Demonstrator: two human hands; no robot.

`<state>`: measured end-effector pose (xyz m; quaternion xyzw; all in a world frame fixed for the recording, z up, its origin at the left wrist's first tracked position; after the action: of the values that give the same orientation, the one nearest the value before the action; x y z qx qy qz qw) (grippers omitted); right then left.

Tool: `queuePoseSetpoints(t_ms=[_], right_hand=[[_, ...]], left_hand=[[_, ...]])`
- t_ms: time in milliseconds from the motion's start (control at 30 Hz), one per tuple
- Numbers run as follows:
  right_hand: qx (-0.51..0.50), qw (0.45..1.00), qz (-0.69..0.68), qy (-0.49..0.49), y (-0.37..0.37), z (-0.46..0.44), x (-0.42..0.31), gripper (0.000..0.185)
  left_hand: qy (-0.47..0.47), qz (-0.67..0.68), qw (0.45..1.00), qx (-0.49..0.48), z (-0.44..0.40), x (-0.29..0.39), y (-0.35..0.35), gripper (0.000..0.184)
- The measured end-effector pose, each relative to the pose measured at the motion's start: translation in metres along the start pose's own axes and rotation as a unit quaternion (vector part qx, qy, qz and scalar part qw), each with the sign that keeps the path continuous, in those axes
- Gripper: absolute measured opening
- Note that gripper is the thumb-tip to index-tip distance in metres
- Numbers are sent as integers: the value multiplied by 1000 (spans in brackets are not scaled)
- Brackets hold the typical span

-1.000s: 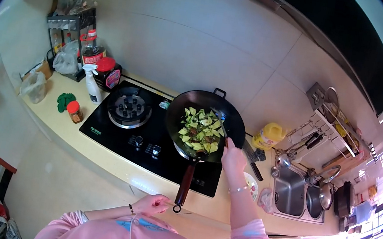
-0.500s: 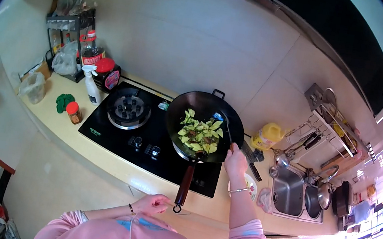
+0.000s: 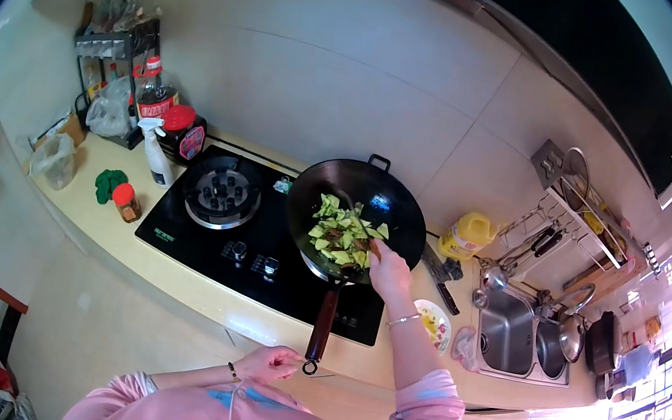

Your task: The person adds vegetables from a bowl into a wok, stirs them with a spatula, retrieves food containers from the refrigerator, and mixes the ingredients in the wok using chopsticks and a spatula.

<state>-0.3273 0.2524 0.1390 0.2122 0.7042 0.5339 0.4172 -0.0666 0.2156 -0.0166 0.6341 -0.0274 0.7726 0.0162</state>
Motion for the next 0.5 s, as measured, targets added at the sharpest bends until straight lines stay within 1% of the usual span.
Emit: queuePoseSetpoints(t_ms=[67, 100, 167, 200, 267, 300, 367, 400, 433, 467, 500], right_hand=[[-19, 993, 45, 112, -4, 12, -4, 36], [-22, 992, 47, 113, 5, 22, -8, 36], [-62, 969, 221, 93, 27, 50, -19, 36], [-64, 968, 222, 93, 32, 57, -15, 36], [14, 934, 322, 153, 49, 70, -16, 36], [13, 934, 323, 153, 60, 77, -20, 36], [-37, 980, 173, 95, 89, 93, -21, 35], [-38, 980, 172, 93, 102, 102, -23, 35], [-99, 994, 41, 38, 109, 108, -15, 35], [-150, 987, -50, -16, 108, 115, -10, 34], [-191, 969, -134, -77, 108, 124, -5, 34]], left_hand=[[3, 14, 1000, 5, 1, -4, 2, 32], [3, 17, 1000, 5, 1, -6, 3, 32], [-8, 3, 1000, 6, 1, -7, 5, 32], [-8, 5, 1000, 6, 1, -7, 5, 32], [-13, 7, 1000, 16, 2, -2, 7, 31], [-12, 7, 1000, 16, 2, 0, 8, 31], [-18, 11, 1000, 22, 3, 3, 9, 32], [-17, 12, 1000, 20, 3, 3, 9, 32], [-11, 7, 1000, 22, 3, 2, 10, 32], [-6, 3, 1000, 23, 3, 1, 10, 32], [-5, 4, 1000, 21, 2, 3, 10, 32]])
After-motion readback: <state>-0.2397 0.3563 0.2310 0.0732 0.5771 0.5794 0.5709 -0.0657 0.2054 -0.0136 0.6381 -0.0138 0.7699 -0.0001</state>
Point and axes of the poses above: each hand's wrist, its own z-axis away from the middle knuckle, its own y-axis out of the back of the hand, x = y × z, the point moved 8 cm from there along -z, towards the middle knuckle, and after that the axes turned 5 degrees about -x, right-handed, at the moved point
